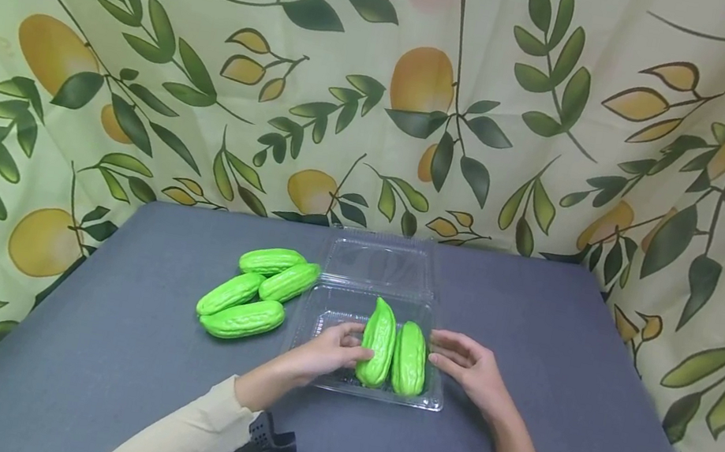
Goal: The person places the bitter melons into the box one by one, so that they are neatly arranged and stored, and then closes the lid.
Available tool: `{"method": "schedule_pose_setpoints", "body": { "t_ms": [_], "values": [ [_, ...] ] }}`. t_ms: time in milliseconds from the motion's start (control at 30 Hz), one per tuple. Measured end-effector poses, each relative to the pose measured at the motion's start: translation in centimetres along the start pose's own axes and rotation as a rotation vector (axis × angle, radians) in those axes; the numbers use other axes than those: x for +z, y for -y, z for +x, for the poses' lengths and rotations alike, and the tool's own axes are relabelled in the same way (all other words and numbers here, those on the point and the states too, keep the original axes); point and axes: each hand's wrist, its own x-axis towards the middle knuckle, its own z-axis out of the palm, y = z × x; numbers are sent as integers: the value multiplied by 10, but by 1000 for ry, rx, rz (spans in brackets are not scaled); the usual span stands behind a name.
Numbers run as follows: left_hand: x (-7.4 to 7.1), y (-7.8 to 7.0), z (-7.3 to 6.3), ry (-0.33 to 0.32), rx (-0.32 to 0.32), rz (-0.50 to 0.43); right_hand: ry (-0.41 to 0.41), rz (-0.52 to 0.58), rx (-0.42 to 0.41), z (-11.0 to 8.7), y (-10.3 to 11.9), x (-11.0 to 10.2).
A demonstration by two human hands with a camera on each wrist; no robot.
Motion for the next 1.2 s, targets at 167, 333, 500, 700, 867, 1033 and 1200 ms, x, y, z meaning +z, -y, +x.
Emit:
{"method": "schedule_pose_setpoints", "body": {
  "t_ms": [167, 333, 500, 700, 867, 1033, 1200],
  "values": [
    [1, 2, 2, 9, -25, -4, -6, -2, 1, 1, -1, 0],
    [1, 3, 4, 9, -38, 16, -15, -8, 16, 1, -1, 0],
    [1, 3, 4, 4, -42, 34, -23, -20, 25, 1, 1, 0],
    [2, 5, 4, 14, -45, 52, -22, -14, 32, -1, 2, 0],
    [4, 6, 5, 28, -23, 19, -19, 8, 14, -1, 4, 1],
    [3, 7, 5, 5, -17, 29, -18, 14, 19, -1, 5, 1],
    [-2, 4, 2, -34, 9, 136, -17, 0, 40, 0, 3, 0]
  ]
}}
